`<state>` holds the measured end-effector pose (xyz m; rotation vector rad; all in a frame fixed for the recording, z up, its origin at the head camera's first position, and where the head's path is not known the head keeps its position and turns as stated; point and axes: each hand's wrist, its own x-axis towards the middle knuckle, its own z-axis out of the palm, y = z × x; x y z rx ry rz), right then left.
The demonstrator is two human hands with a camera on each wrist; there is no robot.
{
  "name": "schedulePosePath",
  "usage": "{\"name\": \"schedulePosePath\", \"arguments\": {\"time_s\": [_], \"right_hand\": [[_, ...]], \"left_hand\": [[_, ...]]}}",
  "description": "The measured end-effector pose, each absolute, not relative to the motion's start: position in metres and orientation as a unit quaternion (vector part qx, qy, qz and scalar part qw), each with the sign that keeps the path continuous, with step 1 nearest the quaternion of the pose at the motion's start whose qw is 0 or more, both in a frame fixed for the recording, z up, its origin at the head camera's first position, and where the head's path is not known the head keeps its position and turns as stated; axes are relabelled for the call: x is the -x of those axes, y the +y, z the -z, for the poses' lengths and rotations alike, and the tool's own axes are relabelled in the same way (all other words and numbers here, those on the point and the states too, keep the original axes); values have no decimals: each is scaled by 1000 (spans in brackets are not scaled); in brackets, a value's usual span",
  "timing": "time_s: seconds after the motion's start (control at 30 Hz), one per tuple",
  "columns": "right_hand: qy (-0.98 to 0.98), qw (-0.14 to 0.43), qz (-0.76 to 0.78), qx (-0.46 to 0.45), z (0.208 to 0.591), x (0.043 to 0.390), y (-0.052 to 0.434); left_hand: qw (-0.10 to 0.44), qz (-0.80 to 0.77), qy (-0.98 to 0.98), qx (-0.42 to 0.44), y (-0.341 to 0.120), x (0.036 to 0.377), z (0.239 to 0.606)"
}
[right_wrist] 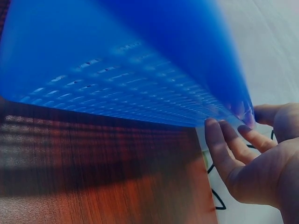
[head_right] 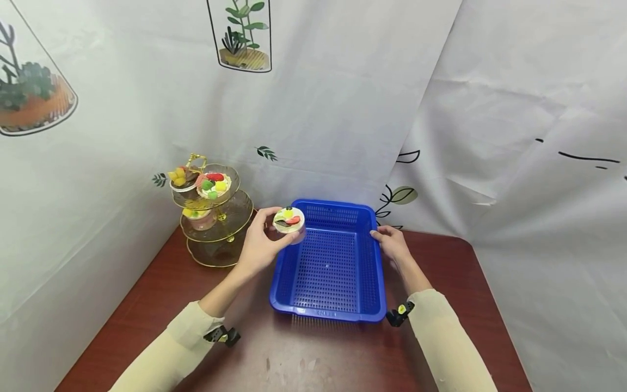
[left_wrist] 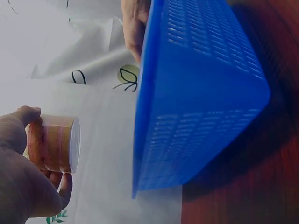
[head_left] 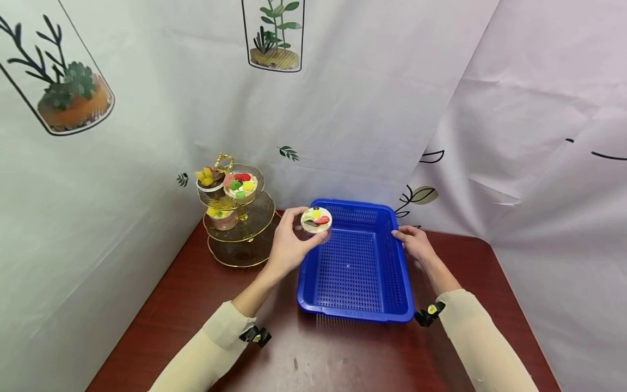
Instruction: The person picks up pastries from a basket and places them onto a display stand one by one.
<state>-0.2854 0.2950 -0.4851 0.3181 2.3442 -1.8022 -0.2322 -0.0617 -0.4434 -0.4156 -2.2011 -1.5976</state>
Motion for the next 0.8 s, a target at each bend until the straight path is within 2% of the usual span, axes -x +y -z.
{"name": "schedulePosePath", "arguments": {"time_s": [0.4,0.8], "right_hand": [[784,86,606,-105,485,286,296],[778,87,614,-105,486,288,297]], "left_hand": [[219,562,-794,67,-84,219,442],[216,565,-796,3,-107,212,447]]}}
